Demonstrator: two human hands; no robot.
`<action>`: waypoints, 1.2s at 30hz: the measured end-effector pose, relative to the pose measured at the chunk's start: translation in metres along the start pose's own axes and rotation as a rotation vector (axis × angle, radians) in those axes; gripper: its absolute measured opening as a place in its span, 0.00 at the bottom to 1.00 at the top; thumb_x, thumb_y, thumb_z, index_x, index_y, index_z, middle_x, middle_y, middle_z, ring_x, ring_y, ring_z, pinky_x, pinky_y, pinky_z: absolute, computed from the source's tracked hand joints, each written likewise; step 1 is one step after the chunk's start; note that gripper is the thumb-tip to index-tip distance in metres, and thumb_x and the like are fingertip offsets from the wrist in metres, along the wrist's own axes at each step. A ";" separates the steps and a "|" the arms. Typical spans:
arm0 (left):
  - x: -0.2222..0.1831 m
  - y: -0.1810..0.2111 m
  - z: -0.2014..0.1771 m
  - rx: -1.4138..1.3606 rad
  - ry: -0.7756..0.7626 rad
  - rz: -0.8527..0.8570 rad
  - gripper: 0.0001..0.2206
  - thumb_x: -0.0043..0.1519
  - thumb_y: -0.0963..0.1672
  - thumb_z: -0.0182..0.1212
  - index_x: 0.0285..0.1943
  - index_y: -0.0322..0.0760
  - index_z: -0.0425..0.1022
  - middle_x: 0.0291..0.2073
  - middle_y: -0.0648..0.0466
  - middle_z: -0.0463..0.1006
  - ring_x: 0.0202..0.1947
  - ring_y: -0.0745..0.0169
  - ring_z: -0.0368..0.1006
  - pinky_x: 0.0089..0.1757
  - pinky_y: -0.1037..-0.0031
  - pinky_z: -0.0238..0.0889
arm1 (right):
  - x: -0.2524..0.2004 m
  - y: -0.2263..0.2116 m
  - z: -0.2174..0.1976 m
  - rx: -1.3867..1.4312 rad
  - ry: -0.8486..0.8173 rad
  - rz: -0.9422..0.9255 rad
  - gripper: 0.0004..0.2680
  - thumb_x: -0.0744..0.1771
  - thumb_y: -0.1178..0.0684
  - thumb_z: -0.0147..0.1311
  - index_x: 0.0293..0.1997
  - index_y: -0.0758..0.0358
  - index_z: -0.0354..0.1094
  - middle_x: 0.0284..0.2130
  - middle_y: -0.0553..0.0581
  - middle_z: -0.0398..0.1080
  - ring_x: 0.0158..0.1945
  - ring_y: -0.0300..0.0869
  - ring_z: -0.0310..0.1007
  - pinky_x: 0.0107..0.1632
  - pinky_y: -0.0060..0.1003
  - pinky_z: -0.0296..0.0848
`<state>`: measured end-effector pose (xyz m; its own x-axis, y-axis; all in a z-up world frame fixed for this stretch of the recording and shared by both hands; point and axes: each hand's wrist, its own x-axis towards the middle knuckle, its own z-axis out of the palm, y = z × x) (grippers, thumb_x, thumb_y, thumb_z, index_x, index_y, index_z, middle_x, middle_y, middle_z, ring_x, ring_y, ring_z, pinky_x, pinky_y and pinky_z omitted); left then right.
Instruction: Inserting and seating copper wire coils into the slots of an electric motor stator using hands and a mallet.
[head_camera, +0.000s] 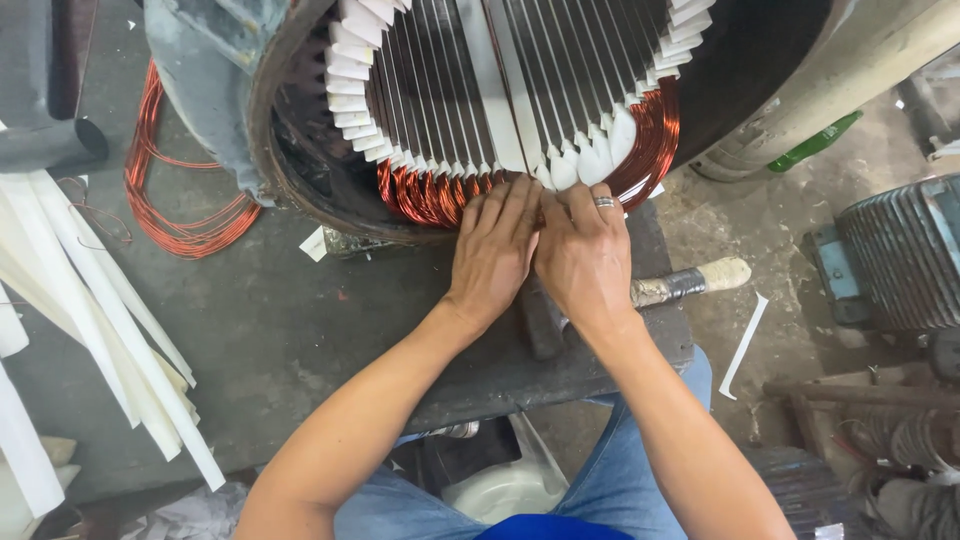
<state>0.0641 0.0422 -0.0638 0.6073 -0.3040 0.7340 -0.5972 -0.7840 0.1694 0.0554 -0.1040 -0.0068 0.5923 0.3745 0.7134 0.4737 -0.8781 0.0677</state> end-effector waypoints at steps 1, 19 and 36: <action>0.000 0.000 -0.001 -0.009 0.003 0.003 0.22 0.70 0.42 0.63 0.72 0.26 0.72 0.67 0.38 0.73 0.66 0.40 0.68 0.63 0.53 0.61 | 0.001 0.000 -0.003 0.008 0.002 -0.006 0.08 0.67 0.62 0.53 0.45 0.70 0.80 0.36 0.62 0.70 0.42 0.55 0.71 0.47 0.46 0.68; 0.004 -0.001 0.001 -0.013 0.154 0.170 0.12 0.71 0.38 0.58 0.60 0.21 0.79 0.59 0.33 0.77 0.60 0.37 0.74 0.57 0.53 0.69 | 0.006 0.004 -0.017 0.037 -0.033 -0.031 0.10 0.70 0.65 0.46 0.43 0.69 0.79 0.36 0.59 0.72 0.42 0.53 0.73 0.47 0.43 0.70; 0.012 0.006 -0.007 0.061 0.105 0.203 0.13 0.72 0.36 0.52 0.61 0.18 0.78 0.56 0.30 0.77 0.61 0.33 0.73 0.61 0.51 0.67 | 0.048 0.019 -0.024 0.225 -0.255 0.169 0.06 0.68 0.61 0.54 0.48 0.67 0.75 0.38 0.64 0.73 0.41 0.64 0.81 0.40 0.54 0.80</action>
<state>0.0645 0.0380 -0.0488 0.4183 -0.4034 0.8138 -0.6671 -0.7445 -0.0262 0.0775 -0.1095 0.0455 0.8041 0.3171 0.5029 0.4699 -0.8572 -0.2109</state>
